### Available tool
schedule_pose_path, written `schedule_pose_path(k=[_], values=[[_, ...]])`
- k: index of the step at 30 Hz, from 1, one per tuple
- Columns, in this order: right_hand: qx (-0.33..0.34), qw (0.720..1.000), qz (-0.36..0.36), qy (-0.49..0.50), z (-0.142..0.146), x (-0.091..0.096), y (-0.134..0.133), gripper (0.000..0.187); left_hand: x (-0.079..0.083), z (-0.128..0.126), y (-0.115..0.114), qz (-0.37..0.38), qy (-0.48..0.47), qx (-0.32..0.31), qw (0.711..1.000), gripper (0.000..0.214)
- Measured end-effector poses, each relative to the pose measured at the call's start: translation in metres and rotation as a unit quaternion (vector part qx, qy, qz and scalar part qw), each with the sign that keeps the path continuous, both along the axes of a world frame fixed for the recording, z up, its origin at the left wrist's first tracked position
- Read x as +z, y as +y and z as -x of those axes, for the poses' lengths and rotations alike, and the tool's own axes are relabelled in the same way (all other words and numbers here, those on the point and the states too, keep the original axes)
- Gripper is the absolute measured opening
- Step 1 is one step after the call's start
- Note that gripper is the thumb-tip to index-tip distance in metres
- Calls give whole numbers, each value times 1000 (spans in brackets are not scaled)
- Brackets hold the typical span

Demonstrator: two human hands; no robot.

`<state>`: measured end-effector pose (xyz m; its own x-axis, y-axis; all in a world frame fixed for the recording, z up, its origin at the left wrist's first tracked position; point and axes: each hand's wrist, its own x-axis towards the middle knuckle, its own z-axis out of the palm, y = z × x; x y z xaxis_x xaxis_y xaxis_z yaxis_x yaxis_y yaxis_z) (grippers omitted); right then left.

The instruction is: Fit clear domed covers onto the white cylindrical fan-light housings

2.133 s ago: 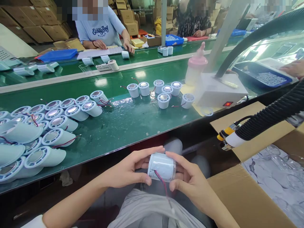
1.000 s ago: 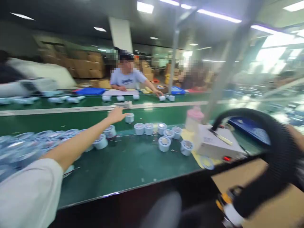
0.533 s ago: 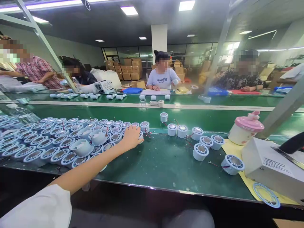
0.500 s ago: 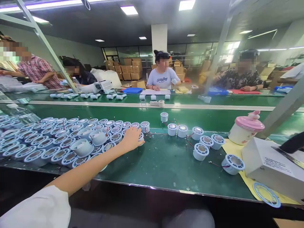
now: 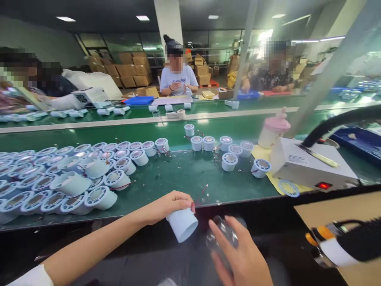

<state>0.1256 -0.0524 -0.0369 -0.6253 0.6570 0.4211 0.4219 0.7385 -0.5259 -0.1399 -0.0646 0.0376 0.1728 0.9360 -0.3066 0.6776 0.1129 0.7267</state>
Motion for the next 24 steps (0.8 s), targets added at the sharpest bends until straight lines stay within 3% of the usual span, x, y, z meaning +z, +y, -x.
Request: schedule_pose_path(k=[2,4,7,10,14,18,22,24], values=[[-10,996,-79,-34,14,8,6,57,-7,-14,1,31,-63,-49,996,36],[-10,996,-67,-61,23,17,14,50,-10,-23,0,21,-108,-72,991,30],[15,995,69,-70,21,29,18,27,-11,-30,-1,-55,-123,-56,989,24],[28,971,235,-22,13,37,15,3,-18,-34,-1,-110,-124,-17,986,35],[-3,936,340,87,9,39,11,29,-39,-36,1,-166,-187,8,968,60],[-47,895,408,172,6,34,14,36,-52,-36,2,-187,-212,-61,957,65],[-65,833,493,243,1,30,17,37,-47,-37,-1,-125,-249,-104,955,76],[-51,821,506,259,-1,29,16,36,-42,-39,-4,-63,-292,-90,950,76]])
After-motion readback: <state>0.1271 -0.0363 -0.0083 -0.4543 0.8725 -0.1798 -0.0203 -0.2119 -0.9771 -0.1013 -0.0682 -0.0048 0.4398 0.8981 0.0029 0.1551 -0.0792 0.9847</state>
